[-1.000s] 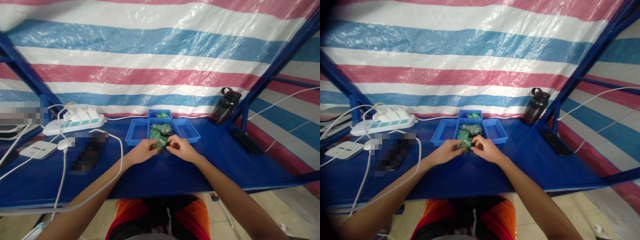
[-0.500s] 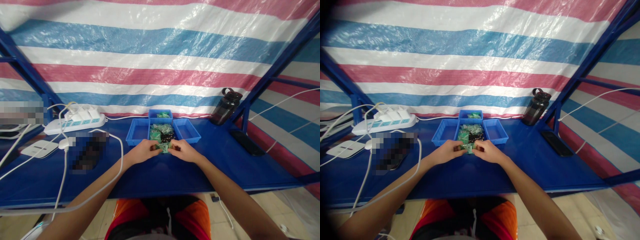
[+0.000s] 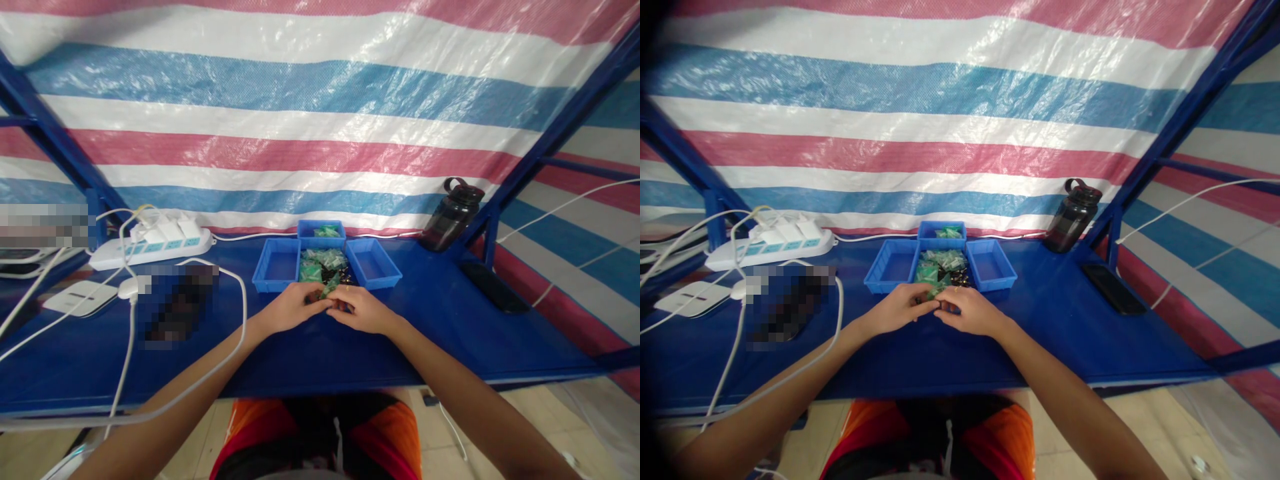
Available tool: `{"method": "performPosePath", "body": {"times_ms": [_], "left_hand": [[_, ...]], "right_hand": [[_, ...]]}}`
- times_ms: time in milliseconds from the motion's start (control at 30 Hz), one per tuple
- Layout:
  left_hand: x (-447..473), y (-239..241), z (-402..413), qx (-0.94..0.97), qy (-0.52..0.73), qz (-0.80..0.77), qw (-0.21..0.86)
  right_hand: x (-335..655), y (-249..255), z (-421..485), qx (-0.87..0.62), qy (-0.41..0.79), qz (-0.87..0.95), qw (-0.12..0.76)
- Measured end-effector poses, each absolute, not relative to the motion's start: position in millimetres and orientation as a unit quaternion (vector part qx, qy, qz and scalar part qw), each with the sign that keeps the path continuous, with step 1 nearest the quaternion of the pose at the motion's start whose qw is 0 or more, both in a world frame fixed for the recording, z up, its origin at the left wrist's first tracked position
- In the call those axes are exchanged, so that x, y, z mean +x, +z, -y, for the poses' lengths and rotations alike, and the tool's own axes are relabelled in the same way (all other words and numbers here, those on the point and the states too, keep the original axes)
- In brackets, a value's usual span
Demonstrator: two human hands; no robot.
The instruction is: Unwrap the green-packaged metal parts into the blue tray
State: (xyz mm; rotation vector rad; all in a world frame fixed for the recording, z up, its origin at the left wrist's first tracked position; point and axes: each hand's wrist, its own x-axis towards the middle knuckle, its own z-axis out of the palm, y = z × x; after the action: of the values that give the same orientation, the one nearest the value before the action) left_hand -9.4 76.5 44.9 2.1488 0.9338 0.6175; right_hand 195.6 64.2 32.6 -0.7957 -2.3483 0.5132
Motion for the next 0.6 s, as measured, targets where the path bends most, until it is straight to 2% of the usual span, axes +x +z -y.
{"method": "performPosePath", "body": {"times_ms": [133, 333, 500, 600], "left_hand": [[-14, 42, -82, 0.822, 0.23, -0.367, 0.371], [-19, 43, -87, 0.816, 0.243, -0.366, 0.376], [-20, 43, -87, 0.822, 0.232, -0.359, 0.377], [-21, 42, -87, 0.821, 0.233, -0.365, 0.371]], "right_hand": [[198, 30, -67, -0.311, 0.204, 0.872, 0.319], [206, 24, -78, -0.414, 0.239, 0.779, 0.407], [207, 28, -78, -0.398, 0.287, 0.801, 0.342], [206, 30, -76, -0.395, 0.287, 0.805, 0.336]]}}
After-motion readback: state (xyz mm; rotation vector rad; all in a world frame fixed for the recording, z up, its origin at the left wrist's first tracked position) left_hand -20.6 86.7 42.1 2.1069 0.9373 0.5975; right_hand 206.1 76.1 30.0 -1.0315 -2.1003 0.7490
